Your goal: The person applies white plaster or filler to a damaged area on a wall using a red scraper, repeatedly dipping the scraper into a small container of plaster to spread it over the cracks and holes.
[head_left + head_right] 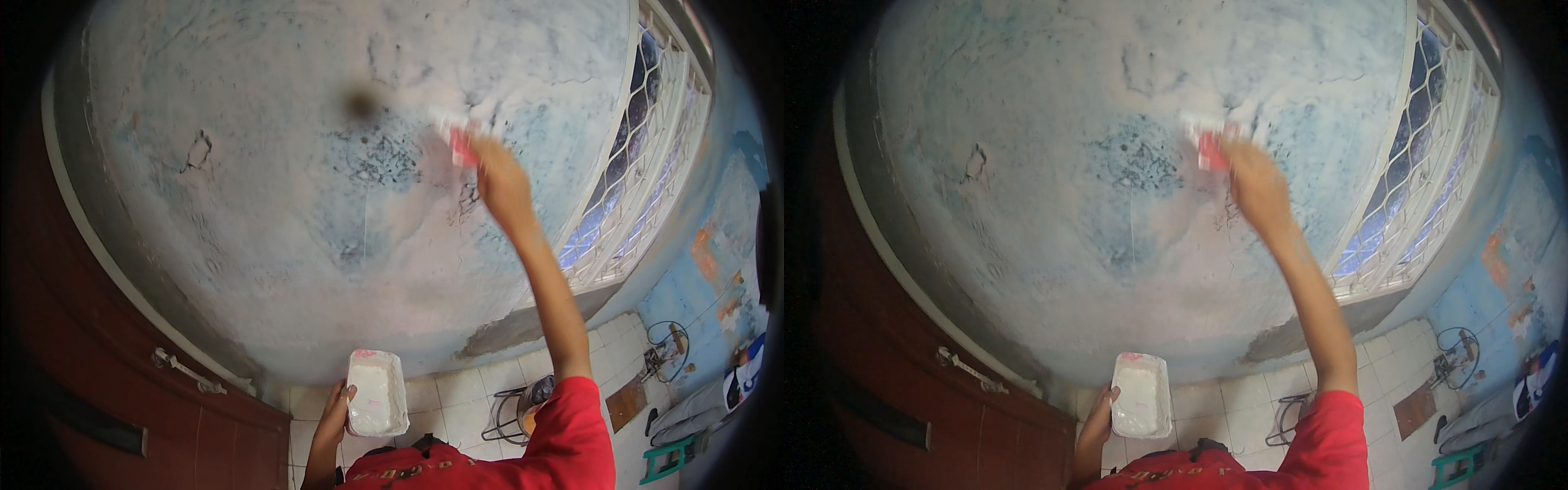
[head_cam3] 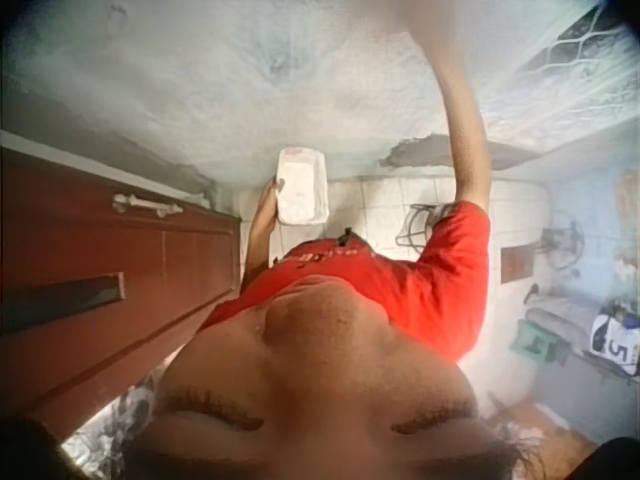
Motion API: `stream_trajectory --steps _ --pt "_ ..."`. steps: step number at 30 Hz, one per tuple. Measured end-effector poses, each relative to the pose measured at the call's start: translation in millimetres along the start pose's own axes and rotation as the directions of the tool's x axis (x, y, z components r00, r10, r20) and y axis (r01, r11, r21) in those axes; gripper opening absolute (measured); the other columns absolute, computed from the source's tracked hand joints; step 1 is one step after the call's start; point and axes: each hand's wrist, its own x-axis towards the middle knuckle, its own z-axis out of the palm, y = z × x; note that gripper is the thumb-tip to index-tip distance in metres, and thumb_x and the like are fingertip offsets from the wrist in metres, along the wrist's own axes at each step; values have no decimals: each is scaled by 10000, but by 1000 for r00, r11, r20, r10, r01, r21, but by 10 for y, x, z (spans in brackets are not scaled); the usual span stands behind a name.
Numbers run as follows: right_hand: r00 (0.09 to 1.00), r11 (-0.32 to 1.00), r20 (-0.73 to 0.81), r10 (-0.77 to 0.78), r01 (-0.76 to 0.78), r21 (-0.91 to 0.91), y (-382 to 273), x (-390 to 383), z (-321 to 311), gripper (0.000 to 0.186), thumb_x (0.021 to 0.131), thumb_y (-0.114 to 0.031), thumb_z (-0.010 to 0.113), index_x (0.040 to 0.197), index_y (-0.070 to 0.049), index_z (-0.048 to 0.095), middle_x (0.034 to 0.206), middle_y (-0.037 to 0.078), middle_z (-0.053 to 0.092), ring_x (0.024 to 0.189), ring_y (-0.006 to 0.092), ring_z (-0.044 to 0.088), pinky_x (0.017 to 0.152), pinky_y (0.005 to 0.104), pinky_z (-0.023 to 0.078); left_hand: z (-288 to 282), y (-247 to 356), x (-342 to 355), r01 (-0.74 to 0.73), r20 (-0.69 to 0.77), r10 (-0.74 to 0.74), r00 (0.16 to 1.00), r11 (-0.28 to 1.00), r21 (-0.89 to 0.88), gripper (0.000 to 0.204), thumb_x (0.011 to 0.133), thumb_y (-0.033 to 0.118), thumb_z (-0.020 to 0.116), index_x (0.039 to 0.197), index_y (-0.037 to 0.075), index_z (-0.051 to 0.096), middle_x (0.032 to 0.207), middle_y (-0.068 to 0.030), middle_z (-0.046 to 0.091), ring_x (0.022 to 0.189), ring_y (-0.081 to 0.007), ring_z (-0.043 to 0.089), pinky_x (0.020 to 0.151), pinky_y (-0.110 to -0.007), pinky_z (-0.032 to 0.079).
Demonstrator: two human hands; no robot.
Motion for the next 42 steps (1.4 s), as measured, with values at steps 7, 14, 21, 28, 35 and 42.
stream_trajectory --steps 7,14,21,28,35,42 --pt "988 997 153 -20 31 -72 -30 -63 251 436 823 16 513 1254 -1 580 1121 173 638 1084 353 593 915 412 486 -25 -90 -109 -5 -92 4 996 1000 -16 684 949 343 621 1466 -21 362 1389 -169 504 1289 -254 471 1073 -360 372" --pt "899 993 438 28 -76 92 -562 -1669 502 448 806 26 543 1249 -19 600 1154 179 650 1078 339 614 950 428 489 -89 -131 -179 27 -94 -31 995 999 -45 724 941 348 620 1489 -18 322 1404 -189 486 1303 -265 465 1078 -365 372" --pt "958 976 204 204 -214 29 -274 -1212 256 488 809 24 545 1295 -12 567 1207 216 622 1124 391 587 980 444 463 -130 -25 -292 38 -139 -38 990 999 -2 723 950 351 606 1489 -26 308 1401 -195 488 1279 -264 488 1052 -368 400" --pt "883 984 437 173 -169 -48 -734 -2865 820 570 781 40 546 1350 37 509 1203 226 601 1163 411 557 971 455 456 5 2 -199 136 -115 -136 984 991 -5 745 926 425 613 1459 -31 359 1387 -169 508 1281 -265 495 1076 -388 382" --pt "934 963 277 223 -255 84 -638 -1975 548 541 776 92 529 1309 6 571 1219 232 623 1129 400 598 983 461 462 -4 -36 -177 116 -55 -111 992 990 84 709 945 386 597 1460 -29 342 1342 -174 522 1247 -262 509 1027 -379 415" --pt "963 979 205 177 -150 -138 -433 -1502 801 497 851 -19 525 1347 12 517 1246 188 593 1151 377 558 950 449 444 104 -65 -208 131 -65 -124 990 984 119 663 955 347 595 1479 29 342 1321 -179 533 1221 -244 497 993 -353 413"
